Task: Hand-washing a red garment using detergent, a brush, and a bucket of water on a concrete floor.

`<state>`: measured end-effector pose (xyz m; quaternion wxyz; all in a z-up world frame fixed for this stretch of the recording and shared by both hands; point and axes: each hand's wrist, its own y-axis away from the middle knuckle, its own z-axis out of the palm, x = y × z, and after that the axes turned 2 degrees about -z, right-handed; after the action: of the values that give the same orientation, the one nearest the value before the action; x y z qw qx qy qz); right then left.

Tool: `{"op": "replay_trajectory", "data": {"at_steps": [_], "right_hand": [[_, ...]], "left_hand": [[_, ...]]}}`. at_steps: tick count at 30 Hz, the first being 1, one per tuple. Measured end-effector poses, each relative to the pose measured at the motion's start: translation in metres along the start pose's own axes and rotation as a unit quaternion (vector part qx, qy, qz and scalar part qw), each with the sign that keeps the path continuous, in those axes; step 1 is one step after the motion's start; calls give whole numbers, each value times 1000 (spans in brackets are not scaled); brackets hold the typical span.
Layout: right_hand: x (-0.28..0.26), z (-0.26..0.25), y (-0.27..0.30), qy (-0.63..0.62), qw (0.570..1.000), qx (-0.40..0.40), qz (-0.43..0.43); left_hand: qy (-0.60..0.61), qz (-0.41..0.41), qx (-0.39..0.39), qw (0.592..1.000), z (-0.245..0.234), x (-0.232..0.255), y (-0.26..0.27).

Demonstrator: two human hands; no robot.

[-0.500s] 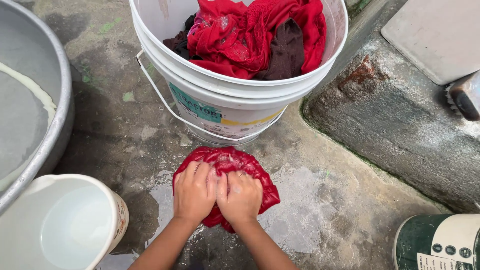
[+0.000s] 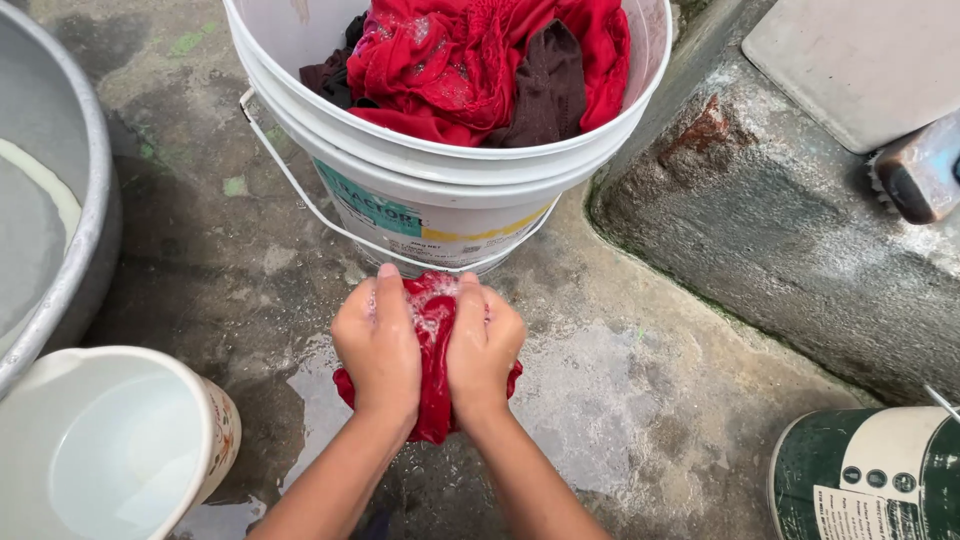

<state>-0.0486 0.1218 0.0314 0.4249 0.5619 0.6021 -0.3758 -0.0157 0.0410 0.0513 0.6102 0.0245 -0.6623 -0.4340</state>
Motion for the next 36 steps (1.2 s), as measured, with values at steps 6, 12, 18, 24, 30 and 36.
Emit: {"op": "replay_trajectory", "data": {"at_steps": [6, 12, 18, 24, 30, 36], "right_hand": [[50, -15, -3, 213, 940, 6, -268], [37, -17, -39, -31, 999, 9, 14], [-37, -9, 10, -110, 993, -12, 39], [33, -17, -2, 257, 915, 59, -306], [38, -40, -37, 250, 926, 120, -257], [-9, -10, -21, -81, 997, -11, 13]], "left_hand": [[-539, 461, -91, 699, -53, -54, -44], [-474, 535, 38, 699, -39, -58, -74], [-220, 154, 11, 963, 4, -13, 1], [-428, 433, -35, 792, -52, -63, -52], [-571, 577, 267, 518, -43, -50, -64], [-272, 379, 177, 867, -3, -30, -9]]}}
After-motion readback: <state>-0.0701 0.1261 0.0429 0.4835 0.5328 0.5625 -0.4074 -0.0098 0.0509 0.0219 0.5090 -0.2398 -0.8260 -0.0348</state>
